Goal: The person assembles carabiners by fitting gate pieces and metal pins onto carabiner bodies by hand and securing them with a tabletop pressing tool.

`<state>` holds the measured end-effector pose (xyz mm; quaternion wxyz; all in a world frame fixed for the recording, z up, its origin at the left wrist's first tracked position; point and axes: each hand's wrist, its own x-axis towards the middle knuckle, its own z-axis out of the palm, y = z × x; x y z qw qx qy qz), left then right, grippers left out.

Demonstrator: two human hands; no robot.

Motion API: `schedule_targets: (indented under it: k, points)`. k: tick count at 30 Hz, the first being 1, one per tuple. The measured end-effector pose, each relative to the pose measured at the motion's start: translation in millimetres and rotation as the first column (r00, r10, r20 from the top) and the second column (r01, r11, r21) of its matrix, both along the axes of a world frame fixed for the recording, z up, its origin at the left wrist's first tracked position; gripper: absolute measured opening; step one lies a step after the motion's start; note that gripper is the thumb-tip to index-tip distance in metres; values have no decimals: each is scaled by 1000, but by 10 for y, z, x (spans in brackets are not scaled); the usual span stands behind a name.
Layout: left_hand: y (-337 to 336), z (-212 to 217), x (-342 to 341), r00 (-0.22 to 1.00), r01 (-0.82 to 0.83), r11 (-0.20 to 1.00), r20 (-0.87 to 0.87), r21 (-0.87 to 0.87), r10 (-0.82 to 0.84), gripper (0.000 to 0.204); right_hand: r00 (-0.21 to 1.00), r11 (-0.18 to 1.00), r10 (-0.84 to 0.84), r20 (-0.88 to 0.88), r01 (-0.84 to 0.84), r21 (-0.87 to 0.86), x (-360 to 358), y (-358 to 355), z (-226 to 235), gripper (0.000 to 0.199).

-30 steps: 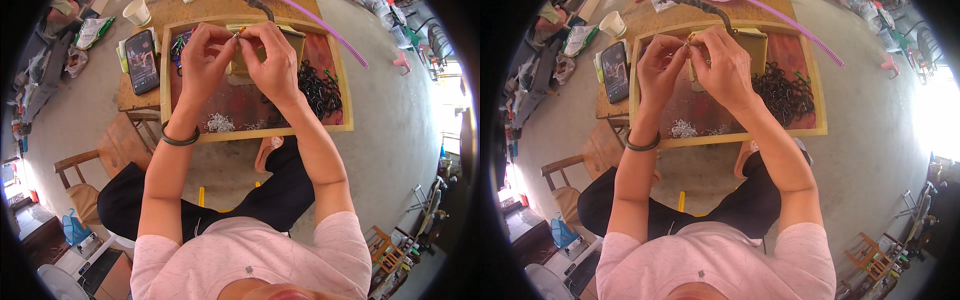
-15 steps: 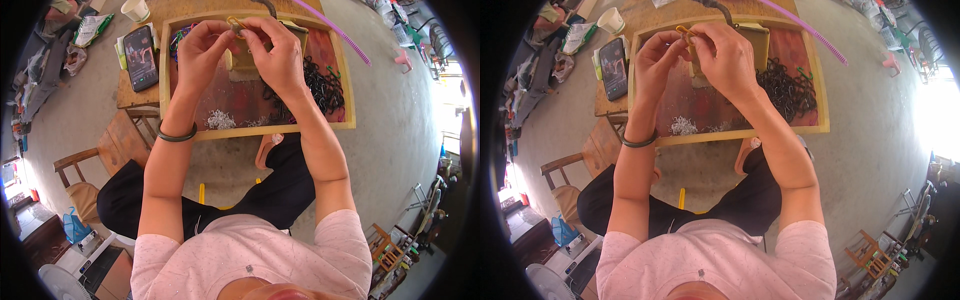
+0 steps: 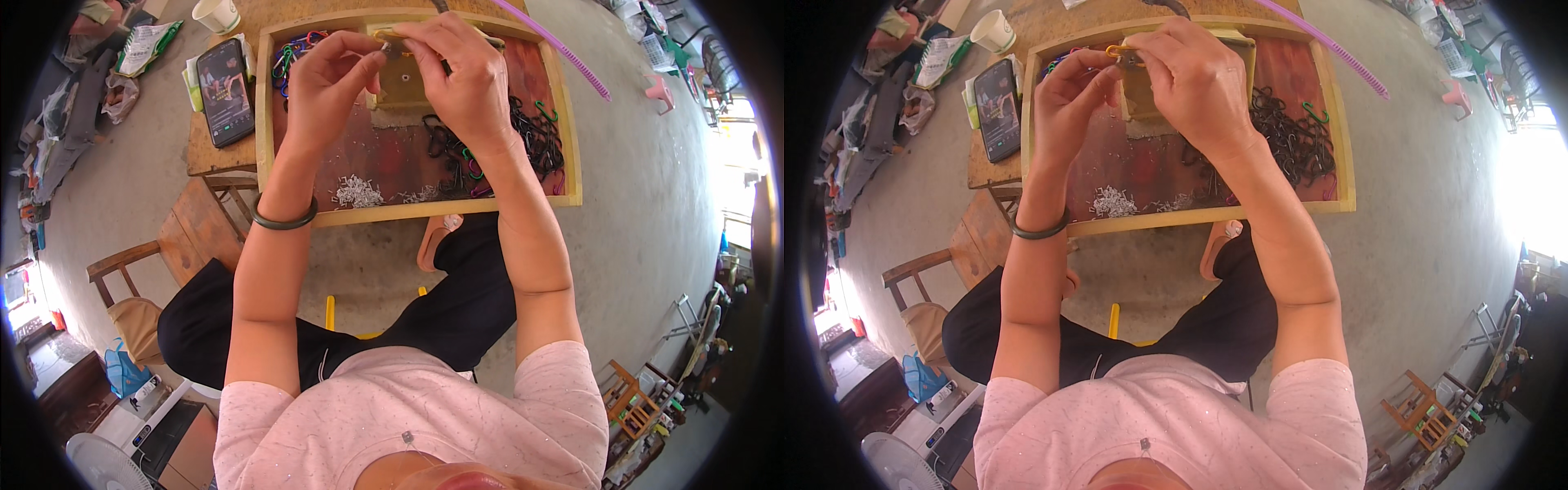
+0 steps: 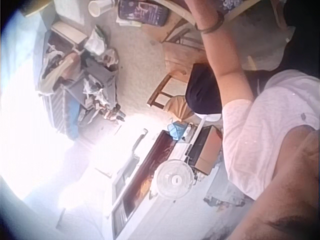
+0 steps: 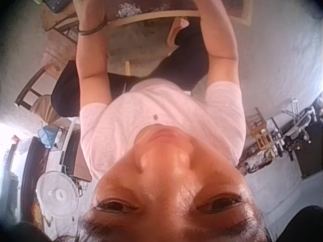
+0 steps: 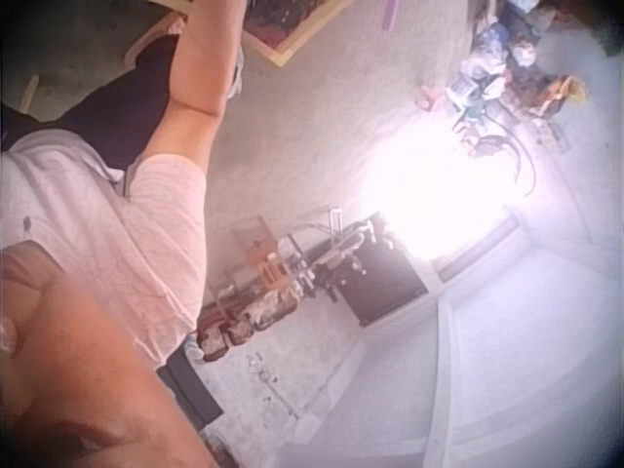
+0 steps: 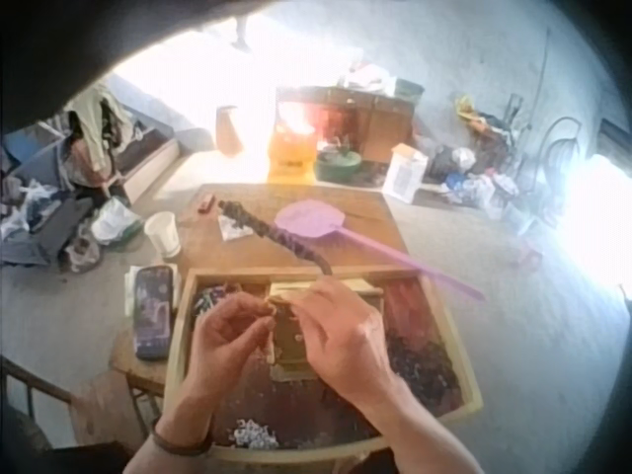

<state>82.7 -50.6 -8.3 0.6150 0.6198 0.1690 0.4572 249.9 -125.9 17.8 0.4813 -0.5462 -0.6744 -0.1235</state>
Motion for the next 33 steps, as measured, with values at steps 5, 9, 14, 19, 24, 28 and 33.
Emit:
schedule_targets:
  k: [5, 9, 14, 19, 24, 28, 33]
  points:
    - [18, 17, -11, 998, -15, 987, -55, -158, 6, 14, 914, 991, -9, -406, -45, -123, -211, -6, -129, 13]
    - [-13, 78, -4, 997, -60, 992, -54, -109, 54, 15, 951, 993, -44, -306, 6, -122, -153, 3, -71, 17]
    - [2, 2, 43, 996, -88, 995, -9, -50, 88, 14, 993, 996, -75, -92, 79, 50, -190, 36, -62, 18]
    - [-14, -13, 67, 995, -89, 995, 30, -32, 90, 14, 976, 1000, -15, -218, 11, -18, -226, 58, -87, 16]
    - [-6, -31, 77, 996, -76, 997, 42, 16, 75, 13, 965, 995, -47, -258, 24, -92, -259, 15, -36, 12]
    - [-29, -9, 87, 996, -68, 998, 54, 19, 67, 12, 952, 995, -39, -302, 11, -95, -262, 25, -45, 12]
    - [-82, -14, 129, 985, -170, 983, -18, 76, 172, 10, 951, 999, -23, -307, 15, -29, -248, 64, -96, 12]
